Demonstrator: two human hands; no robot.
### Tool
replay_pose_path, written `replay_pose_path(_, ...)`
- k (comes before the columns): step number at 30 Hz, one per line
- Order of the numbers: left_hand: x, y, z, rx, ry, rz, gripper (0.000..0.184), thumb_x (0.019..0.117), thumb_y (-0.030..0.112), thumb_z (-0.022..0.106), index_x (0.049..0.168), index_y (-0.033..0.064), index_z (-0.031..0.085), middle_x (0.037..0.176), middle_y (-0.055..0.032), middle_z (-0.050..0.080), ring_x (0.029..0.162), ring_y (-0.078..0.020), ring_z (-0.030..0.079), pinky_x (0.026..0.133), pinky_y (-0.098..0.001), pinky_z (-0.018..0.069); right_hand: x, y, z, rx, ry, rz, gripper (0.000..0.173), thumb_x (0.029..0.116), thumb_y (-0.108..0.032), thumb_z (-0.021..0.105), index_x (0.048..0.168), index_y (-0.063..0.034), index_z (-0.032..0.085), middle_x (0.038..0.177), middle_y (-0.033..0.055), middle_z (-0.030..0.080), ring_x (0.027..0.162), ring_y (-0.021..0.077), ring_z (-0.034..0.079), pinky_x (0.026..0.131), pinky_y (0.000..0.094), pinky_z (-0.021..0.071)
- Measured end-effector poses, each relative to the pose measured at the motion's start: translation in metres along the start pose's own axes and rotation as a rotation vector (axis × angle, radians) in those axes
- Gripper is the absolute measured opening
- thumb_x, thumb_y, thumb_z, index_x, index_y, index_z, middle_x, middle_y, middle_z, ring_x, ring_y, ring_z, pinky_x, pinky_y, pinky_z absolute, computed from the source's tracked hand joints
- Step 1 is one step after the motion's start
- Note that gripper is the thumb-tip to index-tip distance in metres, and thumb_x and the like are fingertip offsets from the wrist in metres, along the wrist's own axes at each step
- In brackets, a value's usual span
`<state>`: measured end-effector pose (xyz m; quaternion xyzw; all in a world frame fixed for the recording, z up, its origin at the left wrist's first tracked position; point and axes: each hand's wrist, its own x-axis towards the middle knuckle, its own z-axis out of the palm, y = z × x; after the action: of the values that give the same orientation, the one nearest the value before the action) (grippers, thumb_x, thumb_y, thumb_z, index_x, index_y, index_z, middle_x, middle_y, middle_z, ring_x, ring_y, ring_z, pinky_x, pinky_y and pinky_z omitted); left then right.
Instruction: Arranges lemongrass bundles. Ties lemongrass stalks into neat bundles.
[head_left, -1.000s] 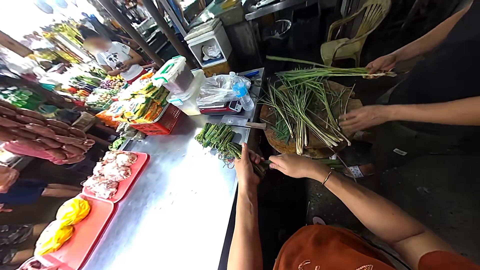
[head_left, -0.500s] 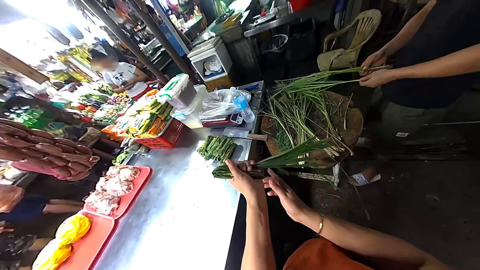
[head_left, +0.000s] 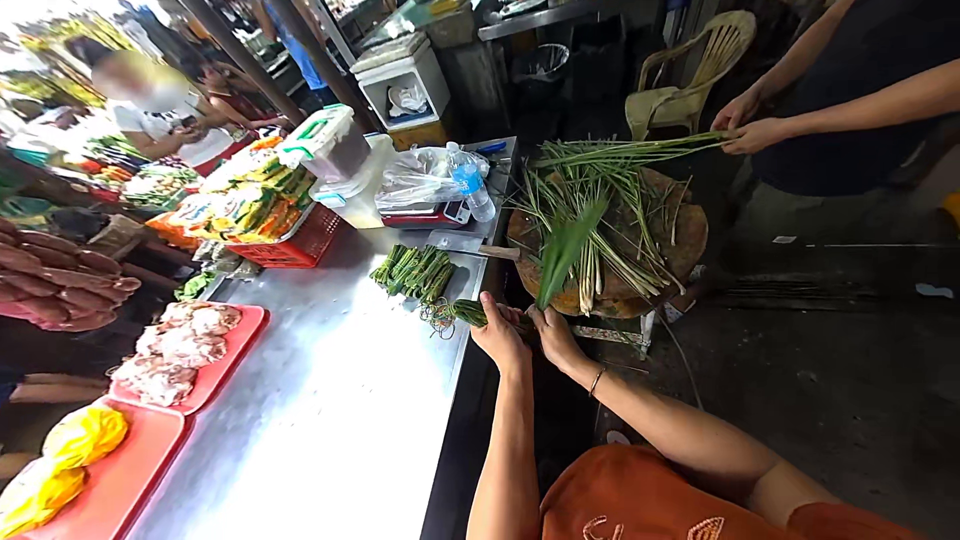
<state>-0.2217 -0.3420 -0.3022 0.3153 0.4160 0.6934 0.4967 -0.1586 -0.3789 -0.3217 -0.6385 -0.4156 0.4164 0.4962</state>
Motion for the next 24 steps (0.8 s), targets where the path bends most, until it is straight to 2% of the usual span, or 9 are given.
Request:
replay_pose_path(2,0.003,-0.007,-0.006,0.064,-0.020,-0.055,0.029,0.1100,0.018,0.046,0.084,0.0069,0.053,0.054,0.0020,0.053,0.047,-0.0102,0.058,0.054,-0.0272,0.0571,0.005,0.008,-0.007,-0.247,-0.121,-0.009,0.041,0.1125,-0.021,0.034,0.125,0.0102,0.058,0.112,0.0242,0.066,0.106,0.0301,0.065,0.099,0.0425,0.0496)
replay_pose_path(3,0.004,-0.010,-0.008,0.097,-0.023,-0.084,0.024,0.1096,0.018,0.048,0.091,0.0054,0.054,0.059,0.0007,0.056,0.052,-0.0107,0.061,0.058,-0.0282,0.0586,0.006,0.010,-0.010,-0.337,-0.164,-0.005,0.042,0.1126,-0.021,0.033,0.125,0.0104,0.058,0.114,0.0249,0.066,0.109,0.0319,0.065,0.101,0.0443,0.0489)
replay_pose_path(5,0.005,-0.015,-0.011,0.138,-0.032,-0.160,0.019,0.1087,0.020,0.051,0.108,0.0017,0.057,0.077,-0.0057,0.065,0.070,-0.0146,0.068,0.069,-0.0327,0.0610,0.006,0.012,-0.015,-0.484,-0.216,-0.008,0.043,0.1123,-0.022,0.033,0.126,0.0103,0.059,0.118,0.0252,0.067,0.114,0.0338,0.065,0.104,0.0460,0.0479)
replay_pose_path(6,0.005,-0.017,-0.014,0.145,-0.052,-0.216,0.023,0.1089,0.021,0.051,0.119,0.0006,0.055,0.092,-0.0094,0.065,0.083,-0.0175,0.068,0.076,-0.0352,0.0597,0.005,0.012,-0.017,-0.550,-0.237,-0.010,0.044,0.1124,-0.022,0.033,0.127,0.0102,0.059,0.120,0.0257,0.066,0.116,0.0349,0.065,0.104,0.0472,0.0475)
replay_pose_path(7,0.005,-0.019,-0.016,0.146,-0.069,-0.261,0.028,0.1090,0.022,0.051,0.126,0.0003,0.053,0.103,-0.0123,0.064,0.092,-0.0197,0.066,0.080,-0.0370,0.0579,0.003,0.011,-0.019,-0.609,-0.256,-0.010,0.044,0.1124,-0.023,0.033,0.127,0.0102,0.058,0.121,0.0262,0.066,0.118,0.0361,0.064,0.105,0.0482,0.0471)
replay_pose_path(8,0.006,-0.021,-0.018,0.145,-0.083,-0.286,0.030,0.1090,0.023,0.051,0.128,0.0006,0.053,0.107,-0.0134,0.065,0.094,-0.0206,0.067,0.080,-0.0377,0.0584,0.003,0.009,-0.020,-0.660,-0.277,-0.011,0.044,0.1123,-0.023,0.033,0.127,0.0101,0.058,0.121,0.0266,0.066,0.119,0.0370,0.064,0.104,0.0488,0.0469)
replay_pose_path(11,0.006,-0.023,-0.019,0.142,-0.112,-0.285,0.027,0.1089,0.022,0.050,0.122,-0.0010,0.056,0.092,-0.0127,0.069,0.078,-0.0193,0.071,0.069,-0.0351,0.0617,0.000,0.003,-0.025,-0.761,-0.332,-0.033,0.042,0.1112,-0.021,0.033,0.124,0.0094,0.059,0.120,0.0263,0.066,0.119,0.0379,0.064,0.102,0.0499,0.0476)
replay_pose_path(17,0.006,-0.027,-0.020,0.086,-0.189,-0.291,0.034,0.1115,0.019,0.042,0.134,-0.0069,0.047,0.103,-0.0213,0.072,0.088,-0.0294,0.075,0.079,-0.0436,0.0638,0.005,-0.009,-0.034,-0.915,-0.470,-0.110,0.038,0.1093,-0.018,0.035,0.120,0.0105,0.058,0.118,0.0283,0.066,0.117,0.0412,0.063,0.100,0.0540,0.0465)
replay_pose_path(24,-0.004,-0.028,-0.019,0.033,-0.197,-0.277,0.033,0.1120,0.017,0.039,0.138,-0.0037,0.042,0.098,-0.0182,0.072,0.082,-0.0239,0.074,0.074,-0.0379,0.0634,0.002,-0.009,-0.037,-0.926,-0.520,-0.078,0.038,0.1094,-0.016,0.035,0.121,0.0103,0.059,0.120,0.0289,0.065,0.119,0.0428,0.062,0.101,0.0559,0.0469)
